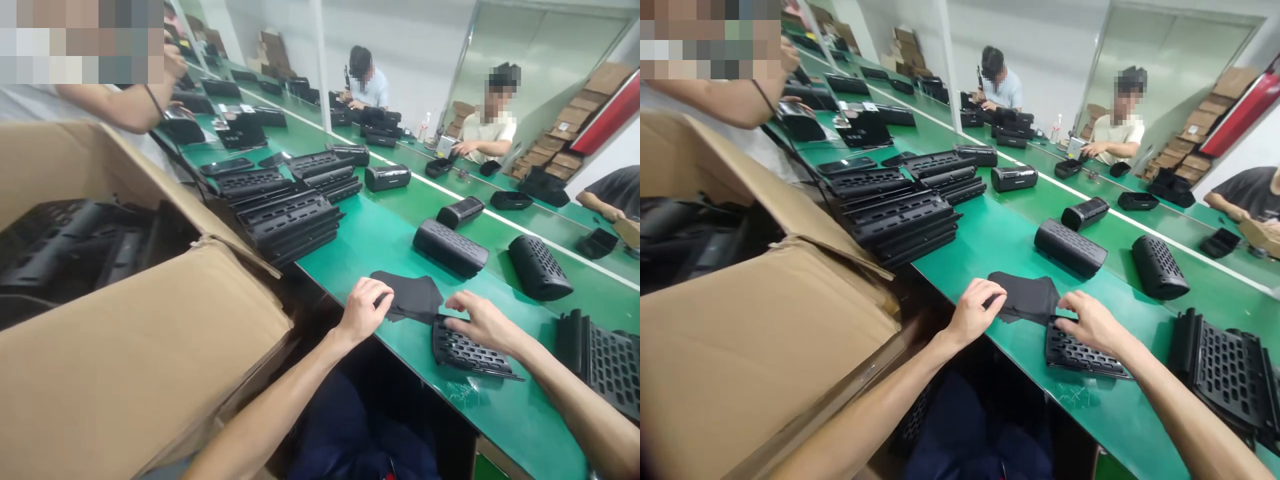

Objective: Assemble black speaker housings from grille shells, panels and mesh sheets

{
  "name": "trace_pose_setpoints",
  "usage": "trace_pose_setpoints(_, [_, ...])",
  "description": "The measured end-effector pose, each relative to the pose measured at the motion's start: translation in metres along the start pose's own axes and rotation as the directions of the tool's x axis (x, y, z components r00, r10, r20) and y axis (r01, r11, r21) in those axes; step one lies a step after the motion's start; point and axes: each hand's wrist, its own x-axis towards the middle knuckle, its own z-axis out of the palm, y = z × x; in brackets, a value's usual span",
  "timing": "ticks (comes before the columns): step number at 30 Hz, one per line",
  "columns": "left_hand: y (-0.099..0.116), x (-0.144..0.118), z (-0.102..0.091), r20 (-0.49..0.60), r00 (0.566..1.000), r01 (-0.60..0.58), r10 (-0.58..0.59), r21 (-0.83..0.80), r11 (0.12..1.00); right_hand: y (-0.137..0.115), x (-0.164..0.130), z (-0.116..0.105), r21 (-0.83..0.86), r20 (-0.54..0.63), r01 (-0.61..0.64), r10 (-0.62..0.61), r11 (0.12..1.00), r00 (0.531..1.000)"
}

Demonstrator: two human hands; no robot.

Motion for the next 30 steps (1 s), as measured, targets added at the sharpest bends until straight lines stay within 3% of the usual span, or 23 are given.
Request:
trace_pose_setpoints(4, [-0.012,-0.01,0.005,-0.069,0.996,0.072,-0.063,0.143,0.987,-0.024,0.047,0.006,-0.029,-0.051,-0.159,0.157,0.987,0.986])
trace_pose_setpoints(7, [-0.019,-0.015,0.006,-0.081,0.99,0.128,-0.112,0.231,0.964,-0.027,0.073,0.019,-0.047,-0.037,-0.199,0.197,0.979,0.98])
trace_pose_setpoints(10, [-0.02,-0.015,0.008,-0.055,0.991,0.13,-0.12,0.249,0.96,-0.023,0.08,0.024,-0.017,-0.054,-0.185,0.184,0.983,0.981])
trace_pose_setpoints(15, [-0.018,-0.013,0.011,-0.033,0.991,0.136,-0.132,0.258,0.956,-0.014,0.073,0.016,0.142,-0.137,-0.125,0.144,0.982,0.98])
trace_pose_setpoints(20, [-0.018,-0.014,0.01,-0.03,0.989,0.146,-0.143,0.257,0.955,-0.014,0.064,0.01,0.394,-0.212,-0.024,0.116,0.919,0.97])
trace_pose_setpoints(25, [-0.007,-0.003,0.005,-0.116,0.987,0.131,-0.113,0.163,0.978,-0.024,0.037,-0.006,0.528,-0.28,0.093,0.07,0.844,0.957])
trace_pose_setpoints(27, [0.004,0.007,0.008,-0.082,0.995,0.064,-0.058,0.067,0.996,-0.026,0.022,-0.013,0.571,-0.265,0.107,0.059,0.814,0.962])
trace_pose_setpoints(30, [0.023,0.024,0.017,0.075,0.997,0.015,-0.007,-0.103,0.995,-0.024,-0.001,-0.02,0.642,-0.21,0.08,0.074,0.763,0.975])
